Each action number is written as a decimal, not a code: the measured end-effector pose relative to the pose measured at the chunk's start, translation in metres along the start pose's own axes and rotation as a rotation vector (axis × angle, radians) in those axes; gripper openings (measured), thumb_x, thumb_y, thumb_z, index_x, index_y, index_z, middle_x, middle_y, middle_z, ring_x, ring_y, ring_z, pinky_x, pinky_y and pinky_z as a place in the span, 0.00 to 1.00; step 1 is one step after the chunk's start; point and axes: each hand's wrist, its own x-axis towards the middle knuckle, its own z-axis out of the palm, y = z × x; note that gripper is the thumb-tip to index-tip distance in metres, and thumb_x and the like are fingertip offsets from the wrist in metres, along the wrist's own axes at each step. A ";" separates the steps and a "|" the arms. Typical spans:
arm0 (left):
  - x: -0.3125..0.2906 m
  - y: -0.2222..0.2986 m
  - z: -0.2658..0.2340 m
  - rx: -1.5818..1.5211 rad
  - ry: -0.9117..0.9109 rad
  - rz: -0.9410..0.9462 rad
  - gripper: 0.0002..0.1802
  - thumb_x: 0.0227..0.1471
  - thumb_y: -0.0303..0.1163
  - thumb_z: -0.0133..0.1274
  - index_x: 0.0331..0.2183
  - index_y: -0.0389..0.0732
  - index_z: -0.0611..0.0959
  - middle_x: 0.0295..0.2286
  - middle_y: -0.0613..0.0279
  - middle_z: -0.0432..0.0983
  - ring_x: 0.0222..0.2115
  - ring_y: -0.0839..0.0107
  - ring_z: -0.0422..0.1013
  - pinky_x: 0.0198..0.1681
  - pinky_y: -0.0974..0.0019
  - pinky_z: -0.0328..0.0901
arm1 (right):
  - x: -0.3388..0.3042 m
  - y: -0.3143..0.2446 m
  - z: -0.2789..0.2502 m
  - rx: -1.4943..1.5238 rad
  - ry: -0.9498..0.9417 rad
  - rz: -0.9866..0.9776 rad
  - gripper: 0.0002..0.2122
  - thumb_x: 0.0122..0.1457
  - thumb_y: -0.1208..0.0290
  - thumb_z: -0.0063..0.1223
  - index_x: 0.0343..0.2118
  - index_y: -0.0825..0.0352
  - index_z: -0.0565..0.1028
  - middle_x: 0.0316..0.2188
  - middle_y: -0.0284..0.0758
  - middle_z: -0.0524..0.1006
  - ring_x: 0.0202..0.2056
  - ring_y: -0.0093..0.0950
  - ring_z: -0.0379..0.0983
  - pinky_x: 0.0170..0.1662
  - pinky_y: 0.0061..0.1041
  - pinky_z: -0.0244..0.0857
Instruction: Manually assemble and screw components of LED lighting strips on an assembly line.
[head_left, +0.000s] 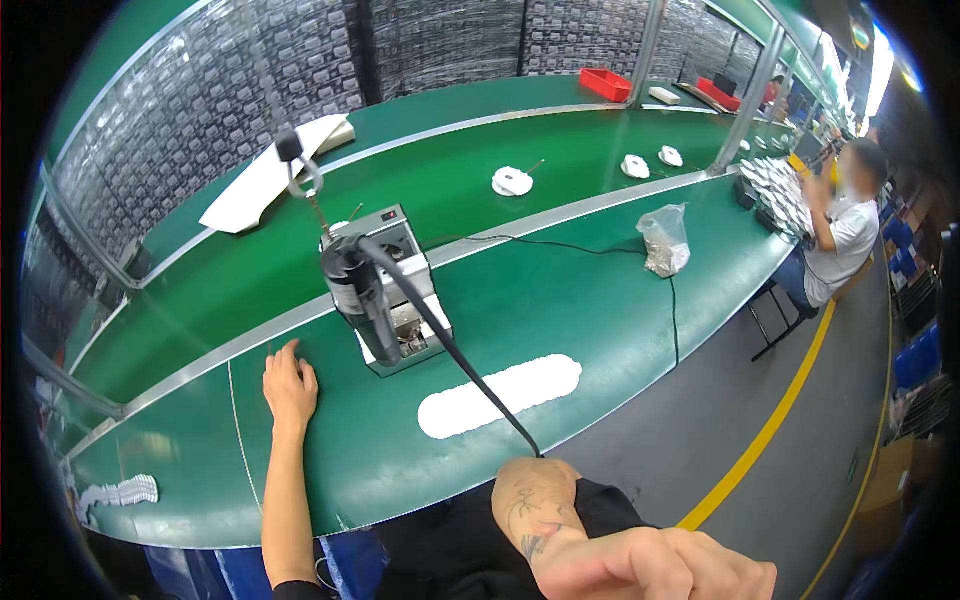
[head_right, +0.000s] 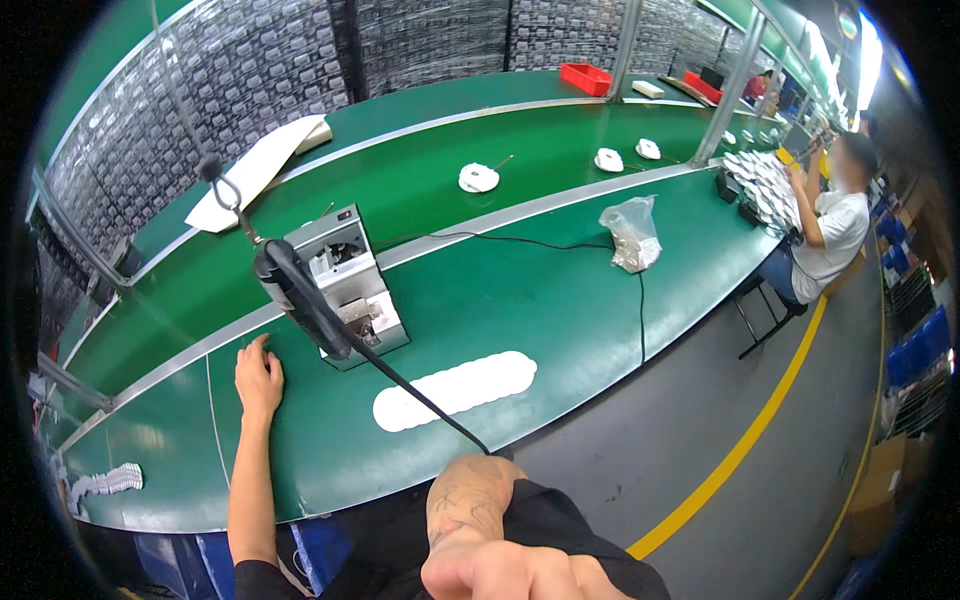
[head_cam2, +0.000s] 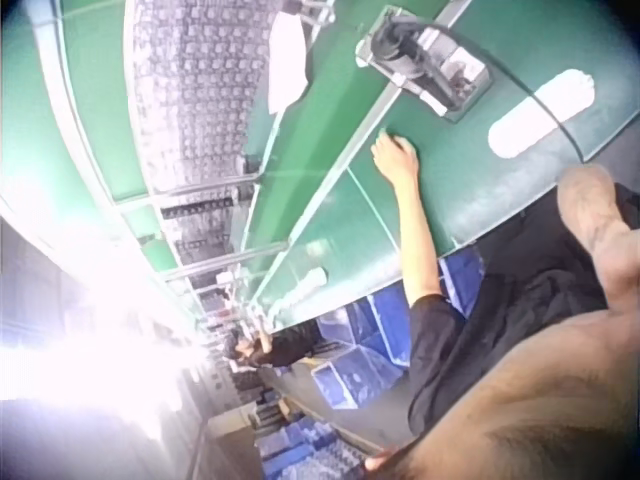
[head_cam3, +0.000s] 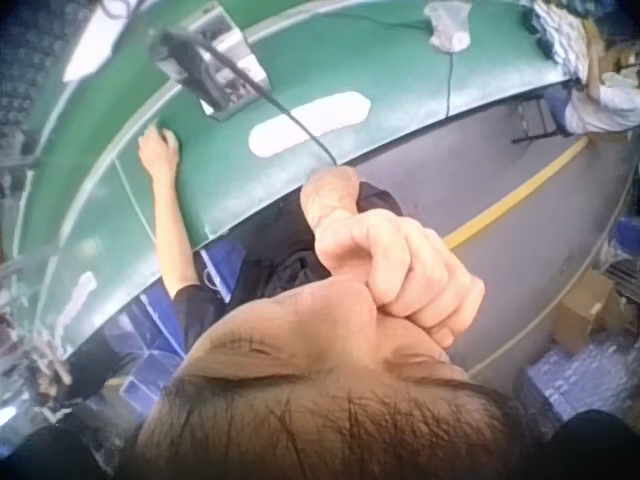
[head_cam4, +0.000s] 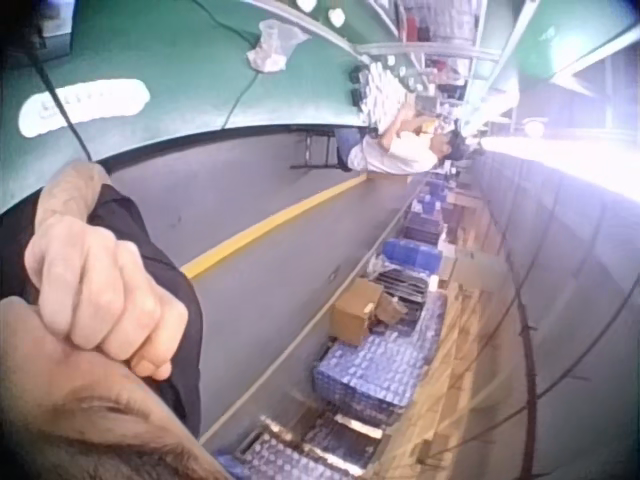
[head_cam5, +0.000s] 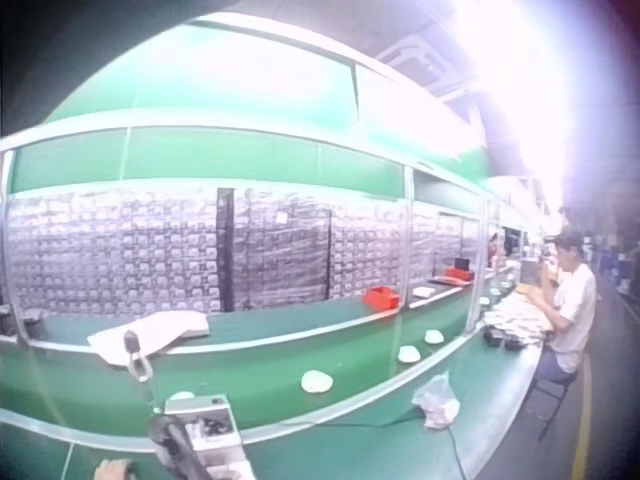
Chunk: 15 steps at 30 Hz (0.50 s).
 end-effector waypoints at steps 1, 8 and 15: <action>0.004 -0.002 0.001 -0.014 -0.002 -0.009 0.16 0.45 0.25 0.47 0.40 0.38 0.76 0.23 0.57 0.70 0.28 0.59 0.67 0.33 0.57 0.62 | -0.001 0.001 -0.001 -0.005 0.008 0.004 0.03 0.52 0.72 0.52 0.26 0.58 0.69 0.20 0.23 0.64 0.22 0.17 0.60 0.28 0.16 0.57; 0.025 -0.012 0.003 -0.012 -0.168 -0.252 0.16 0.48 0.30 0.49 0.42 0.44 0.76 0.17 0.59 0.71 0.21 0.59 0.69 0.27 0.56 0.64 | -0.006 0.011 -0.004 -0.094 0.069 0.053 0.03 0.52 0.72 0.52 0.26 0.60 0.69 0.20 0.25 0.65 0.20 0.19 0.60 0.25 0.17 0.57; 0.020 -0.038 0.006 -0.112 -0.100 -0.297 0.16 0.47 0.32 0.51 0.41 0.46 0.77 0.13 0.63 0.68 0.16 0.64 0.68 0.24 0.60 0.62 | -0.015 0.031 -0.007 -0.134 0.069 0.079 0.04 0.52 0.72 0.53 0.27 0.61 0.69 0.19 0.26 0.65 0.19 0.20 0.60 0.26 0.18 0.57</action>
